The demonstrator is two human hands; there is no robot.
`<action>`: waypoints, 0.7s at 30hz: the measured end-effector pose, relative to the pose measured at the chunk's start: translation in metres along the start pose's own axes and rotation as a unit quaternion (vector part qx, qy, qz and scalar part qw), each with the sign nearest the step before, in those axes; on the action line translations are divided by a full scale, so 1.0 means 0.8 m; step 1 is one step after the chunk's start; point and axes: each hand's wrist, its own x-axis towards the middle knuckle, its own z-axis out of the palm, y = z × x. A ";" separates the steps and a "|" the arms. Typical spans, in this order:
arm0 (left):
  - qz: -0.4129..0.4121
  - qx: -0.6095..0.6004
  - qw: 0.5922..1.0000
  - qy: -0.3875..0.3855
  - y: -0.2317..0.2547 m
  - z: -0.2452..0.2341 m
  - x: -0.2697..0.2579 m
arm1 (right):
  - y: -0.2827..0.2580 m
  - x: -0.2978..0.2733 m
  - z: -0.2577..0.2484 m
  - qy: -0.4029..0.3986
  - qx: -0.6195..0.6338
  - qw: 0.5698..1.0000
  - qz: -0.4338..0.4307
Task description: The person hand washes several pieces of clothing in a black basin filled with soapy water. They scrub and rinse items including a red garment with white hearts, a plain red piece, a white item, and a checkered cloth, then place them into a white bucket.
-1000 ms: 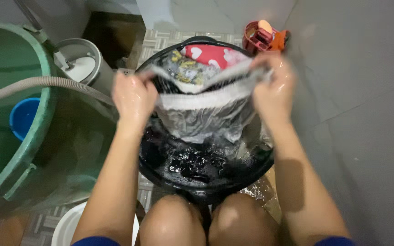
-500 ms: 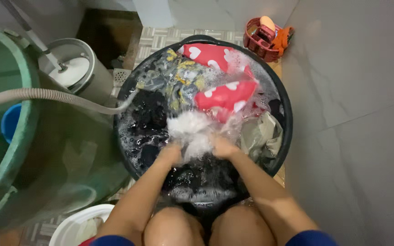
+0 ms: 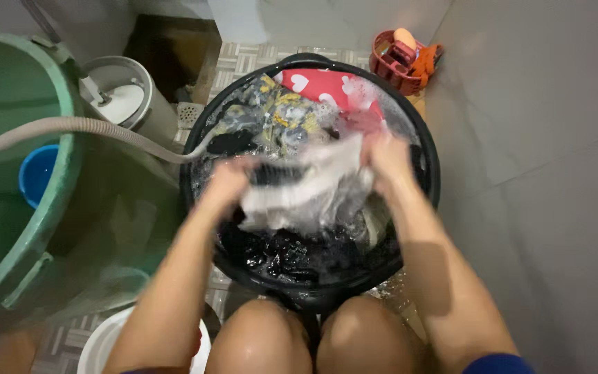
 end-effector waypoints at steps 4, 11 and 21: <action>-0.005 -0.332 0.943 0.030 0.158 -0.085 0.000 | -0.207 -0.026 0.017 -0.008 0.049 0.991 -0.125; 0.239 -0.210 0.946 0.054 0.289 -0.141 -0.043 | -0.318 -0.059 0.015 -0.105 0.181 0.913 -0.351; 0.034 0.228 0.973 -0.031 0.081 -0.026 0.059 | -0.098 -0.008 0.025 0.068 -0.267 0.901 -0.335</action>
